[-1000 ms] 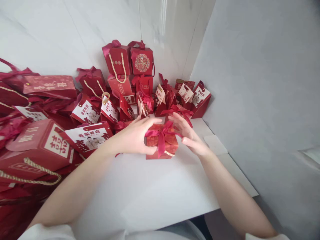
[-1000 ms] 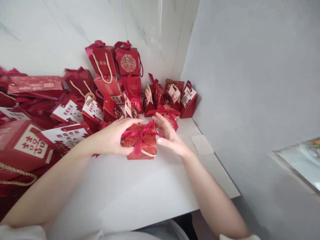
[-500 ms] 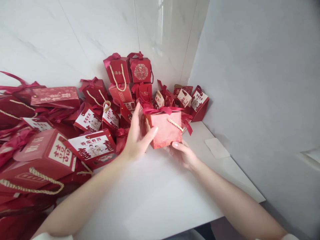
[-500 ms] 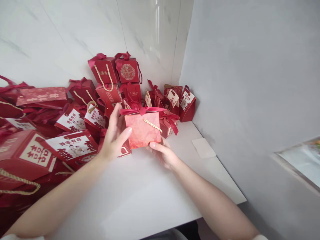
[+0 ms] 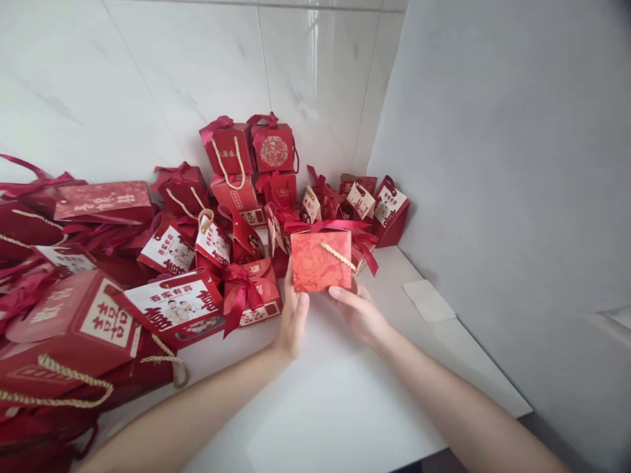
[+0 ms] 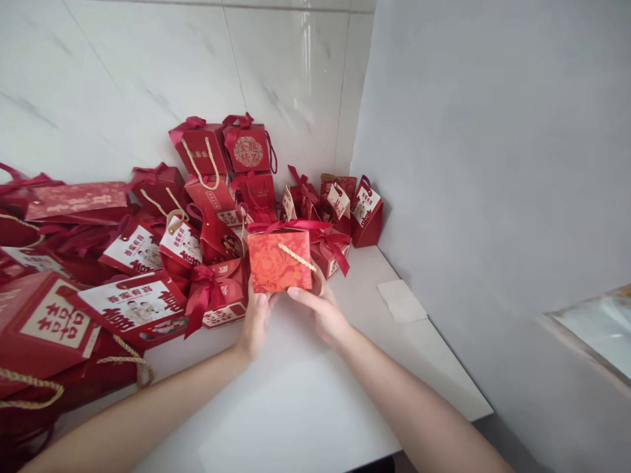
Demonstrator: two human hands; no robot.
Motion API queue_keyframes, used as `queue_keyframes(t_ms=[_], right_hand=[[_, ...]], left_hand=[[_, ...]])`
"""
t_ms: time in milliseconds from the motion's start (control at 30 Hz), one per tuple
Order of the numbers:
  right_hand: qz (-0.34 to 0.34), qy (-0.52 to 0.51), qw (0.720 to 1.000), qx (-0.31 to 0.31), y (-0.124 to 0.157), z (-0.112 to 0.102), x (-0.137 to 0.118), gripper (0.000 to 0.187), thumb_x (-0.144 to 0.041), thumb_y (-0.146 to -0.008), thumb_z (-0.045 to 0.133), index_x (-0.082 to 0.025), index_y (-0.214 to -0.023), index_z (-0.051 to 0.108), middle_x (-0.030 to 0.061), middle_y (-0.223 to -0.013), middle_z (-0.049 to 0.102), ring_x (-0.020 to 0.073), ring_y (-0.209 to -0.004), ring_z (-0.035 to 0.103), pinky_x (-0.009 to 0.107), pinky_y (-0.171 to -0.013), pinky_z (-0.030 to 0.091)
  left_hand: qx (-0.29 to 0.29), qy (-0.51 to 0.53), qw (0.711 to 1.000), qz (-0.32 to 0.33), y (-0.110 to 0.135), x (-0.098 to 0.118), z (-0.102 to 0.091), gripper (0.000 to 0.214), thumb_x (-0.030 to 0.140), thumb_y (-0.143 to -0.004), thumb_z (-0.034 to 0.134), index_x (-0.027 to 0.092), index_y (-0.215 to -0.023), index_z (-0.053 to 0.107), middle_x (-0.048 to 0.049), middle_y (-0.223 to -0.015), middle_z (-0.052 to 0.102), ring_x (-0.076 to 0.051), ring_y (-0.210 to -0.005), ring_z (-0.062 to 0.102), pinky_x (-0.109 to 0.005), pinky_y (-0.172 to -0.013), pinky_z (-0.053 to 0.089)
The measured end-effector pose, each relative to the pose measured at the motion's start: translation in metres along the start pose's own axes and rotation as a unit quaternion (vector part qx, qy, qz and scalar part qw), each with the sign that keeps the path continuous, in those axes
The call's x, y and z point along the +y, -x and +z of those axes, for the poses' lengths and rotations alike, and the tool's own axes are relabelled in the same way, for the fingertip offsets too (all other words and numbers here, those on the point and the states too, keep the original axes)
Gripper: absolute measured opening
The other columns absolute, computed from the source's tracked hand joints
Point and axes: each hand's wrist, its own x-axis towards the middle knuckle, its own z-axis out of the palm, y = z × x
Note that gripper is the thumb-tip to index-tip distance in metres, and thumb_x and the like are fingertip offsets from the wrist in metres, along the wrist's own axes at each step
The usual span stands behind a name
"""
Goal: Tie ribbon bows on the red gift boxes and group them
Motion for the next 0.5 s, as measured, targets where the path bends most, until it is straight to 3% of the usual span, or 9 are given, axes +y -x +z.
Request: queue_keyframes(t_ms=[67,167,267,500], right_hand=[[-0.033,0.032,0.999,0.007,-0.002,0.000,0.005,0.073,-0.029,-0.074,0.081,-0.029,-0.139,0.049,0.0035,-0.149,0.050,0.0284,-0.141,0.043,0.049,-0.117,0.035],[-0.054,0.051,0.997,0.026,-0.003,0.000,0.007,0.073,-0.038,-0.078,0.078,-0.031,-0.143,0.045,0.0026,-0.151,0.049,0.0275,-0.142,0.042,0.047,-0.118,0.035],[-0.020,0.043,0.998,0.042,-0.004,-0.002,0.005,0.070,-0.041,-0.080,0.076,-0.031,-0.142,0.046,0.0029,-0.147,0.053,0.0279,-0.139,0.045,0.046,-0.116,0.038],[0.037,0.021,0.997,0.070,-0.007,-0.009,0.008,0.056,-0.039,-0.077,0.076,-0.026,-0.128,0.057,0.0039,-0.136,0.062,0.0294,-0.134,0.051,0.046,-0.109,0.045]], left_hand=[[0.018,0.039,0.998,-0.041,-0.002,-0.009,-0.002,0.062,0.056,-0.097,0.040,0.030,-0.152,0.026,-0.0103,-0.152,0.043,-0.030,-0.139,0.044,-0.047,-0.113,0.041],[0.036,0.019,0.999,-0.034,-0.004,-0.016,-0.006,0.058,0.053,-0.098,0.042,0.029,-0.149,0.033,-0.0096,-0.151,0.044,-0.028,-0.139,0.043,-0.045,-0.117,0.035],[0.037,-0.028,0.999,-0.023,-0.004,-0.020,-0.010,0.055,0.052,-0.098,0.041,0.028,-0.148,0.036,-0.0086,-0.151,0.044,-0.026,-0.141,0.040,-0.041,-0.121,0.027],[0.045,-0.052,0.998,-0.007,-0.001,-0.014,-0.007,0.056,0.053,-0.098,0.040,0.028,-0.148,0.036,-0.0073,-0.153,0.040,-0.026,-0.145,0.033,-0.040,-0.121,0.027]])
